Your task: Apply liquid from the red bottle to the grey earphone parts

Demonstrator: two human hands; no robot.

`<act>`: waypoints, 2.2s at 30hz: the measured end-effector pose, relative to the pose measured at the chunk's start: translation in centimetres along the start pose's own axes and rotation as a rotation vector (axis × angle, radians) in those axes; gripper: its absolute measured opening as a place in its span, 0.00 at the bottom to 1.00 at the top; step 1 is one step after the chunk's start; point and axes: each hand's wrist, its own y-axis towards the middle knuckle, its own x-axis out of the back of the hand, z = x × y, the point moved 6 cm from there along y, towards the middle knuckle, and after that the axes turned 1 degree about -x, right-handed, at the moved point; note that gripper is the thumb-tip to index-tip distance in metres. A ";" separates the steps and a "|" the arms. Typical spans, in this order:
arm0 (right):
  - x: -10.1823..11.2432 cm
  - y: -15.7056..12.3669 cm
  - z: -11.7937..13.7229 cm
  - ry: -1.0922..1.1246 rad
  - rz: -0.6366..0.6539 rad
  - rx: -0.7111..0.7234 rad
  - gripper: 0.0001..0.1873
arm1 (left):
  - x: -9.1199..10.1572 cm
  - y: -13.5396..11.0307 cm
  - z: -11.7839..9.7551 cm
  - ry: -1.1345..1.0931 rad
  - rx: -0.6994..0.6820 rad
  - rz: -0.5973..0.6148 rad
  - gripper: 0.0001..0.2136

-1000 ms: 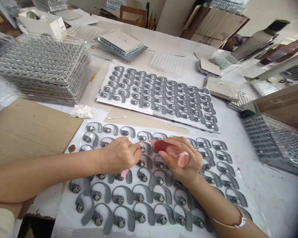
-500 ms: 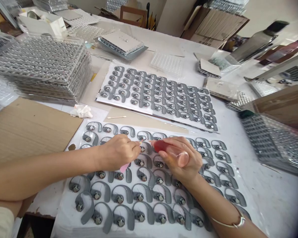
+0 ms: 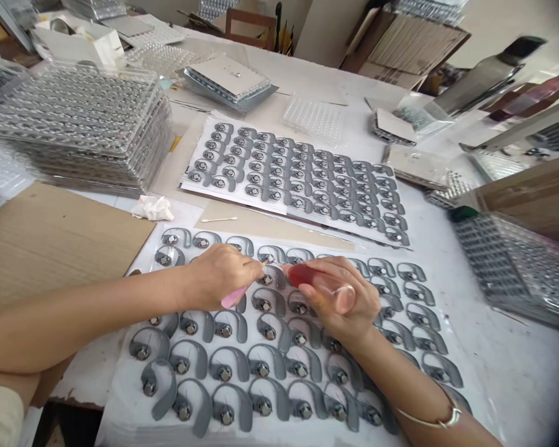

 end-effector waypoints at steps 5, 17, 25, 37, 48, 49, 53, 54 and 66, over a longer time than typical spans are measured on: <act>0.0 0.1 0.1 0.009 -0.004 0.004 0.13 | 0.4 0.2 0.7 -0.140 0.058 0.015 0.08; -0.2 0.0 -0.1 0.054 0.012 -0.012 0.12 | 0.8 0.3 1.6 -0.302 0.127 0.010 0.08; -0.2 -0.1 -0.3 0.066 0.017 -0.032 0.12 | 0.8 0.4 2.1 -0.370 0.142 -0.020 0.09; -0.4 -0.4 -0.7 0.128 0.023 -0.036 0.13 | 0.8 0.4 2.3 -0.420 0.170 -0.019 0.08; -0.4 -0.3 -0.7 0.130 0.017 -0.049 0.13 | 0.9 0.4 2.4 -0.445 0.170 -0.029 0.07; -0.4 -0.3 -0.7 0.130 0.020 -0.048 0.13 | 0.9 0.4 2.4 -0.445 0.169 -0.030 0.07; -0.3 -0.4 -0.7 0.131 0.017 -0.043 0.14 | 0.9 0.4 2.4 -0.444 0.174 -0.031 0.07; -0.2 -0.4 -0.7 0.130 0.007 -0.043 0.14 | 0.9 0.4 2.4 -0.445 0.174 -0.030 0.07; -0.3 -0.1 -0.4 0.106 0.035 -0.028 0.14 | 0.9 0.4 2.4 -0.437 0.171 -0.024 0.07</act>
